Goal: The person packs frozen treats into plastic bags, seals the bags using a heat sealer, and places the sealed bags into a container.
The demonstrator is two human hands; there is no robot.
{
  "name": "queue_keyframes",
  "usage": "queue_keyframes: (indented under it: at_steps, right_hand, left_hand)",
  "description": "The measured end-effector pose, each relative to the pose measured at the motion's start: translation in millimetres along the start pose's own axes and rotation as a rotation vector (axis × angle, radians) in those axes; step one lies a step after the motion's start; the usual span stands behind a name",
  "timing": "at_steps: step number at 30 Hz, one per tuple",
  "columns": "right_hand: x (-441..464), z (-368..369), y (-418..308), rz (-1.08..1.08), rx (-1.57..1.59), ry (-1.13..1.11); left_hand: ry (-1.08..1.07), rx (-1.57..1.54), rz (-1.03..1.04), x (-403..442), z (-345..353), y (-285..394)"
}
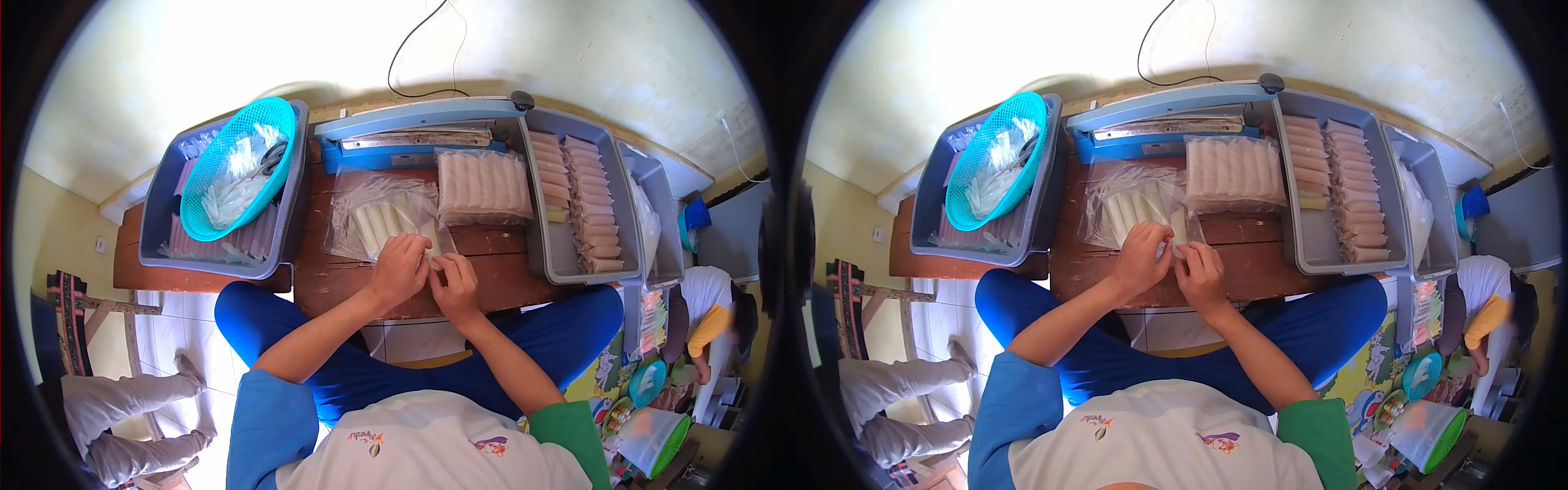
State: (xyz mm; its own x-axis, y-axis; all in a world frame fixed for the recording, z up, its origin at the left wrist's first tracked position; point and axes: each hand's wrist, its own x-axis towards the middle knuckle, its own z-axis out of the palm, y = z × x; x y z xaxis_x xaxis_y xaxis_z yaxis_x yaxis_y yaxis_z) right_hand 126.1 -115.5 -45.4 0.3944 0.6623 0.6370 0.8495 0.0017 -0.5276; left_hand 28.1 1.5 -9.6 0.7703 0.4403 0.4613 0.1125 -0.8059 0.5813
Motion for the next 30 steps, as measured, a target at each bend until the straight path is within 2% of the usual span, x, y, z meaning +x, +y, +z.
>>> queue_keyframes:
  at_steps: [9, 19, 24, 30]
  right_hand:
    - [-2, 4, 11, -0.053, -0.19, -0.097]
    - [12, -12, 8, -0.031, -0.053, -0.098]
    - [30, -12, 21, -0.024, 0.018, -0.431]
    - [46, -5, 37, -0.014, 0.001, -0.582]
  left_hand:
    - [0.001, 0.013, 0.019, -2, 3, -1]
    - [-0.049, 0.051, 0.03, -4, 0, 3]
    - [-0.106, 0.151, 0.019, -11, 3, 4]
    - [-0.147, 0.189, -0.036, -15, 5, 2]
